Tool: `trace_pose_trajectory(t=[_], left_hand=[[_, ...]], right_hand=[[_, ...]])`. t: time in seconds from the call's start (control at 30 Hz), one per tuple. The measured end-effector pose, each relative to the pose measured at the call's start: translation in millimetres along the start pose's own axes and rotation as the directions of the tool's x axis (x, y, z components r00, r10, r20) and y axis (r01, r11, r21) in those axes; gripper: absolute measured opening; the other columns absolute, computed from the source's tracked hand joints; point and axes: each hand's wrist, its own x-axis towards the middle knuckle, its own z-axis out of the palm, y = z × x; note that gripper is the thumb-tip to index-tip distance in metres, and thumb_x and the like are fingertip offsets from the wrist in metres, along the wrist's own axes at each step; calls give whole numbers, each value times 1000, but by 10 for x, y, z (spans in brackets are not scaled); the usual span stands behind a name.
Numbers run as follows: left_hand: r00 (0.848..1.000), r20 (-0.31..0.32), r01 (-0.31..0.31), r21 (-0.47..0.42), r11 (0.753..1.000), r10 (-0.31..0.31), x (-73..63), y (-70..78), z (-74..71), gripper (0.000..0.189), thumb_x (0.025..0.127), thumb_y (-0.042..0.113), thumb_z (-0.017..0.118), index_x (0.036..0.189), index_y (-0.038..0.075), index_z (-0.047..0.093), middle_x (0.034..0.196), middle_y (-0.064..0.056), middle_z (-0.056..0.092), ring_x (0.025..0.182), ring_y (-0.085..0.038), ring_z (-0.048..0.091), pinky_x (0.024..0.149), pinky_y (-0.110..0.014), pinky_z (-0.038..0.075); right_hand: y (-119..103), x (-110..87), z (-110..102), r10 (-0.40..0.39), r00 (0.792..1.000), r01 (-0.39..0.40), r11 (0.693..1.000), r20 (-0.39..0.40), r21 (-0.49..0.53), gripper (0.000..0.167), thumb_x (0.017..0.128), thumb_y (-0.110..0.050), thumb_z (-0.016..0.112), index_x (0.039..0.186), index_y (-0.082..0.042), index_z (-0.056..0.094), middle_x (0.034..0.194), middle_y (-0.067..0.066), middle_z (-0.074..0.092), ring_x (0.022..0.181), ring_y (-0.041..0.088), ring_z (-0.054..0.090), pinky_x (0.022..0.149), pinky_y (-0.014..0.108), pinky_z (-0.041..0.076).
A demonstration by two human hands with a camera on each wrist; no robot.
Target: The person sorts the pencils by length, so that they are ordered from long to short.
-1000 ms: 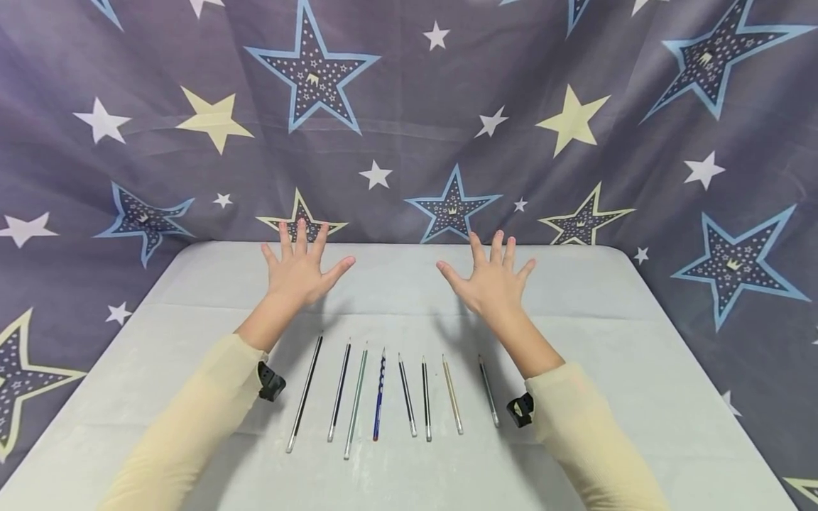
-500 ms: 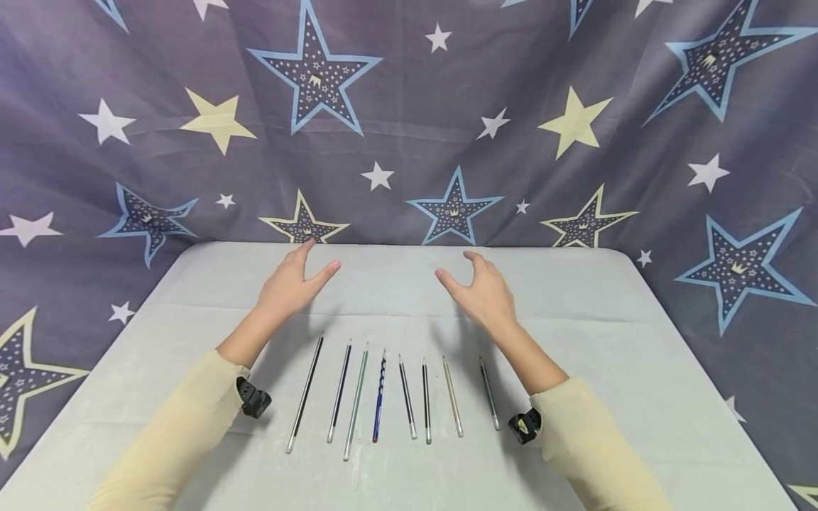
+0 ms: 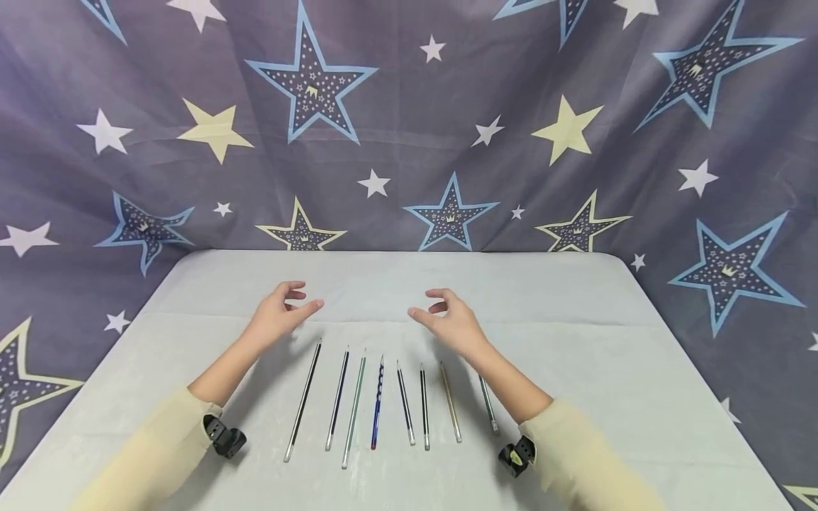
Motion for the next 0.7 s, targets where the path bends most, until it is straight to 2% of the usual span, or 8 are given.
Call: trace_pose_trajectory(t=[0.1,0.2,0.37,0.53,0.7], left_hand=[[1000,21,9,-13,1000,-8,-88,-68,21,65,87,37,62,137,1,39,127,-24,54,110,-37,58,90,-45,50],[999,36,6,-4,1000,-6,-165,-138,42,63,87,34,63,135,0,41,125,-24,55,109,-37,58,88,-45,51],[998,57,5,20,1000,-6,-284,-218,81,58,86,32,64,131,0,46,121,-23,58,104,-36,60,85,-44,52],[998,60,3,29,1000,-5,-361,-227,128,50,84,29,67,123,0,53,112,-20,63,100,-33,62,84,-43,51],[995,94,34,21,999,-36,-386,-216,174,47,84,27,68,119,0,55,110,-19,62,87,-25,64,71,-33,54]], right_hand=[[2,-51,122,8,999,-11,997,45,79,56,85,-33,67,132,-7,48,113,17,61,91,26,62,76,35,56],[1,-107,237,3,997,-10,996,74,91,52,85,-29,68,128,-7,51,108,15,63,86,21,62,73,34,56],[-19,-182,404,-2,991,-13,993,136,114,49,84,-27,68,126,-7,53,102,11,63,84,24,62,73,37,55],[-24,-223,563,-24,982,-3,990,189,144,47,85,-25,68,124,-5,53,99,11,63,81,25,62,71,36,55],[0,-248,698,-34,972,2,990,231,139,48,85,-26,68,124,-3,53,98,11,62,72,24,61,65,36,54]])
